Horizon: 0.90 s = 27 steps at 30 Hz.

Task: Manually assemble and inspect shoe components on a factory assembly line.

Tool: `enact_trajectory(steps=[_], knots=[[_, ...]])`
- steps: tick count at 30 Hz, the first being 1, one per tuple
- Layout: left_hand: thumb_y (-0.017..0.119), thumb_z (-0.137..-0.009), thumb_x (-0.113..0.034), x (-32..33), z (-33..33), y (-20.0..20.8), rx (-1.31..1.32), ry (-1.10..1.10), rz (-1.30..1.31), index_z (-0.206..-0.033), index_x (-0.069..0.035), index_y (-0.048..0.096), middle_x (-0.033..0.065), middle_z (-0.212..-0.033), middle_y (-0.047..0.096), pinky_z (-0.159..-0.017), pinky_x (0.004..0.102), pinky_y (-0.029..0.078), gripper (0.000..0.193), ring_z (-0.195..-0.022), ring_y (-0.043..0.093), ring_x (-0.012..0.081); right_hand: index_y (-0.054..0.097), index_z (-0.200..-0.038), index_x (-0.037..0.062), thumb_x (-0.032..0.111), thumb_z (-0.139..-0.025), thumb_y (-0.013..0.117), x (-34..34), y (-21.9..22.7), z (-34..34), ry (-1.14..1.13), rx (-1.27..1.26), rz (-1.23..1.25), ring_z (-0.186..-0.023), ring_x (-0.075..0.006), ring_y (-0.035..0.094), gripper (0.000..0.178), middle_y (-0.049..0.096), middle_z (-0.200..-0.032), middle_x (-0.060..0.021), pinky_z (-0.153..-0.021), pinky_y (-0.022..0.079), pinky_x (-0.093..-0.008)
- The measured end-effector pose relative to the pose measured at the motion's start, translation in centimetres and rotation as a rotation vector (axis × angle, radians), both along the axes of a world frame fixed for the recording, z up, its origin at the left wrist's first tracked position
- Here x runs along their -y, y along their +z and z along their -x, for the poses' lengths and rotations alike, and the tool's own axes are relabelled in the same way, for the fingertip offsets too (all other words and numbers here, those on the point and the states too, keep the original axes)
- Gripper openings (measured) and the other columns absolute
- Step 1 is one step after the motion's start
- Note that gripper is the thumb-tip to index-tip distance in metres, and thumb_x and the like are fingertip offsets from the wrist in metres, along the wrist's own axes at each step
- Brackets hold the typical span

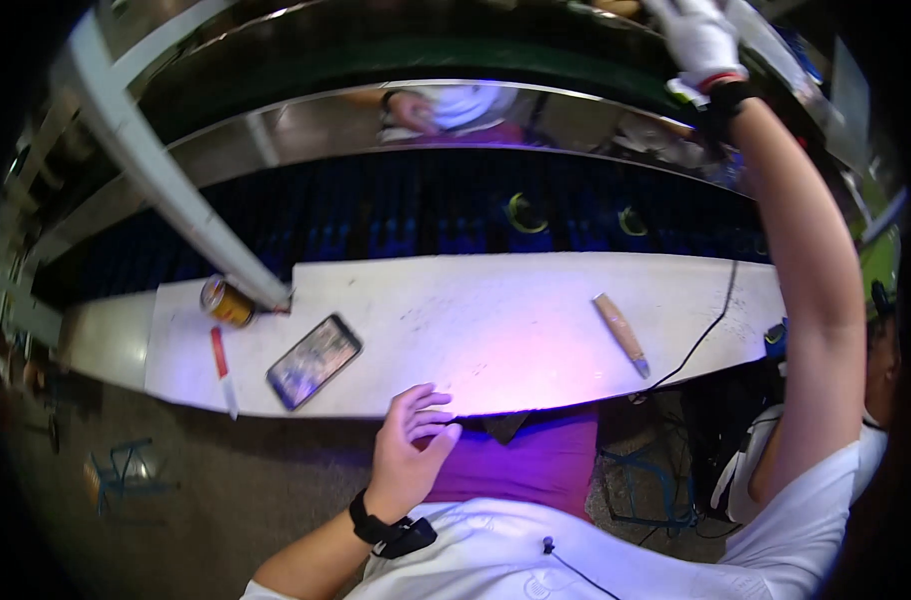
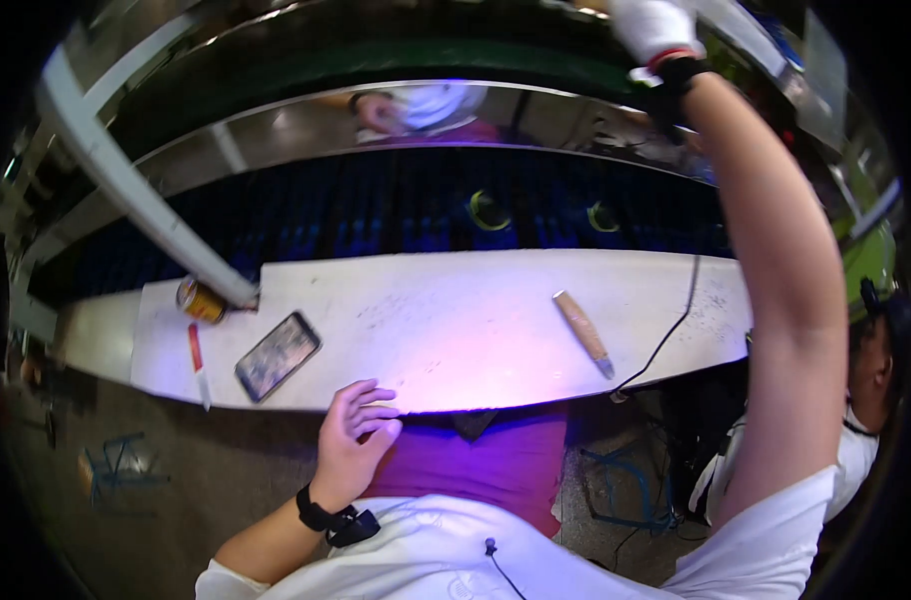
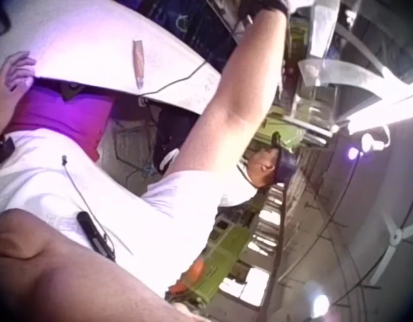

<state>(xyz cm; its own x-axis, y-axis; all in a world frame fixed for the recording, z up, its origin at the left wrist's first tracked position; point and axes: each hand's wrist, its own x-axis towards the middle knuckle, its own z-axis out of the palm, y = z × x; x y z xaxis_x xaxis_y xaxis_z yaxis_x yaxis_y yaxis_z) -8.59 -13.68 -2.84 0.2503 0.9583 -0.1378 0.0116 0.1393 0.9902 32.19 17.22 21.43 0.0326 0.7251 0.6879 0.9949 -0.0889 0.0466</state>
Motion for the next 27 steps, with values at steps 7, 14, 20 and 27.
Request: enact_trajectory(steps=[7, 14, 20, 27], knots=[[0.075, -0.09, 0.003, -17.4, -13.8, -2.6, 0.052, -0.113, -0.308, -0.139, 0.001, 0.047, 0.0146, -0.125, 0.065, -0.097, 0.0331, 0.054, 0.056, -0.109, 0.064, 0.0196, 0.069, -0.136, 0.0078, 0.061, -0.098, 0.059, 5.7, -1.1, -3.4, -0.323, -0.151, 0.351, -0.112, -0.0338, 0.073, 0.066, 0.077, -0.119, -0.0167, -0.1, 0.055, -0.0432], [0.098, -0.068, -0.051, -32.2, -30.5, -8.2, -0.489, 0.156, 0.301, -0.158, 0.0, 0.018, 0.0264, -0.152, 0.053, -0.112, 0.0405, 0.05, 0.131, -0.135, 0.059, 0.0347, 0.082, -0.11, 0.0081, 0.023, -0.09, 0.065, 5.2, -2.3, -9.3, -0.475, -0.313, 0.236, -0.105, -0.0442, 0.075, 0.03, 0.078, -0.111, -0.023, -0.083, 0.061, -0.0525], [0.082, -0.087, -0.051, -48.6, -20.5, -24.0, -0.797, 0.112, 0.103, -0.134, -0.003, 0.064, 0.0139, -0.123, 0.071, -0.091, 0.0364, 0.056, 0.069, -0.108, 0.071, 0.0267, 0.081, -0.109, 0.0065, 0.045, -0.097, 0.068, 2.7, 1.3, -0.2, -0.171, -0.276, 0.182, -0.093, -0.0344, 0.077, 0.042, 0.079, -0.1, -0.0179, -0.086, 0.061, -0.0426], [0.074, -0.101, -0.014, -22.1, -19.9, -1.6, 0.536, -0.065, 0.484, -0.115, -0.004, 0.066, 0.0072, -0.105, 0.072, -0.095, 0.0377, 0.057, 0.019, -0.103, 0.071, 0.0209, 0.083, -0.097, 0.0064, 0.027, -0.087, 0.082, 7.8, -1.3, -7.4, -0.199, -0.353, 0.053, -0.087, -0.0278, 0.077, 0.023, 0.079, -0.09, -0.0149, -0.085, 0.06, -0.0389]])
